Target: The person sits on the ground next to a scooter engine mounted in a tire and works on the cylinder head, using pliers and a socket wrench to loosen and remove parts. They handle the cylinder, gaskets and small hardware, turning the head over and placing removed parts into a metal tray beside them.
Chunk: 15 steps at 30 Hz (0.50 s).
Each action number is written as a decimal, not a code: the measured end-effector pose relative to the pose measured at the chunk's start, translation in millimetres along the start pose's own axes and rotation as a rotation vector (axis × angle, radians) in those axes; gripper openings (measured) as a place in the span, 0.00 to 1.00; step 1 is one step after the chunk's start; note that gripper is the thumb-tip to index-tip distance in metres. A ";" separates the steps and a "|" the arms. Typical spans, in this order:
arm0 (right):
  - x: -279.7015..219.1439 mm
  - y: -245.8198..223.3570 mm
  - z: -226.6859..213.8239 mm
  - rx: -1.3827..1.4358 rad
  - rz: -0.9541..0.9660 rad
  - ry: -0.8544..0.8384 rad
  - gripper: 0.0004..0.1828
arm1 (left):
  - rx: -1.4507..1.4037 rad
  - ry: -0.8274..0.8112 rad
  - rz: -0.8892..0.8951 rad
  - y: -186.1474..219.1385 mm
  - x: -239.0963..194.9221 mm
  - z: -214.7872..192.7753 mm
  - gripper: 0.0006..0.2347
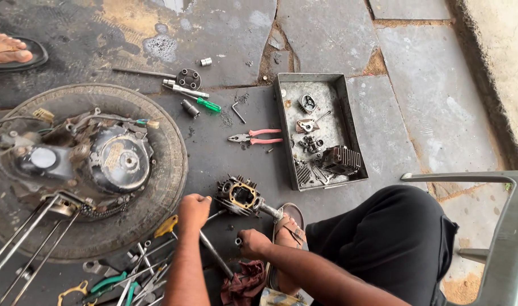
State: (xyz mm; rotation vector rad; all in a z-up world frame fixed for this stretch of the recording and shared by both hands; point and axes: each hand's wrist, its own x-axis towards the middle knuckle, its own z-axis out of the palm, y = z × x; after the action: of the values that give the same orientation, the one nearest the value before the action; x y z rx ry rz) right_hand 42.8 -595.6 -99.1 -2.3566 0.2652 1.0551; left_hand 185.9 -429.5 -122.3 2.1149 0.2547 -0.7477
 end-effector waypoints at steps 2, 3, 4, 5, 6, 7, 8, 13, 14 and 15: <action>-8.9 -11.1 -15.5 0.005 0.073 -0.040 0.17 | -0.091 0.075 0.056 -3.6 16.2 28.7 0.10; -8.2 -10.7 -18.0 0.007 0.082 -0.042 0.17 | -0.092 0.065 0.054 3.7 15.9 34.4 0.10; -6.7 -11.6 -20.1 0.051 0.090 0.028 0.16 | -0.123 0.079 0.044 10.4 15.8 38.3 0.08; -5.2 -12.3 -22.3 0.095 0.098 0.099 0.16 | -0.155 0.093 0.033 17.2 15.7 42.4 0.07; 1.5 -7.6 -17.8 0.101 0.108 0.092 0.16 | -0.151 0.081 0.026 19.1 15.8 44.3 0.07; 7.8 -2.8 -13.4 0.234 0.096 0.251 0.16 | -0.141 0.076 0.002 21.5 15.5 46.1 0.06; 17.4 1.3 -11.7 0.366 0.079 0.419 0.17 | -0.131 0.074 -0.016 26.5 19.2 46.5 0.05; 39.6 -14.4 -56.2 1.105 0.304 0.210 0.32 | -0.048 0.031 -0.089 36.7 25.4 52.2 0.05; 44.1 -14.4 -61.7 1.317 0.396 0.058 0.36 | -0.020 0.013 -0.112 38.6 25.2 53.2 0.05; 46.0 -13.8 -64.7 1.317 0.398 0.055 0.36 | -0.019 0.013 -0.115 41.3 25.2 53.5 0.05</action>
State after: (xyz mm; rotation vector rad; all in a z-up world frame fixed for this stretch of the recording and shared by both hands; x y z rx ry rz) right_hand 119.9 -617.8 -92.1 -1.1368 1.0864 0.6089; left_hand 201.3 -498.9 -134.2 2.1017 0.3914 -0.7950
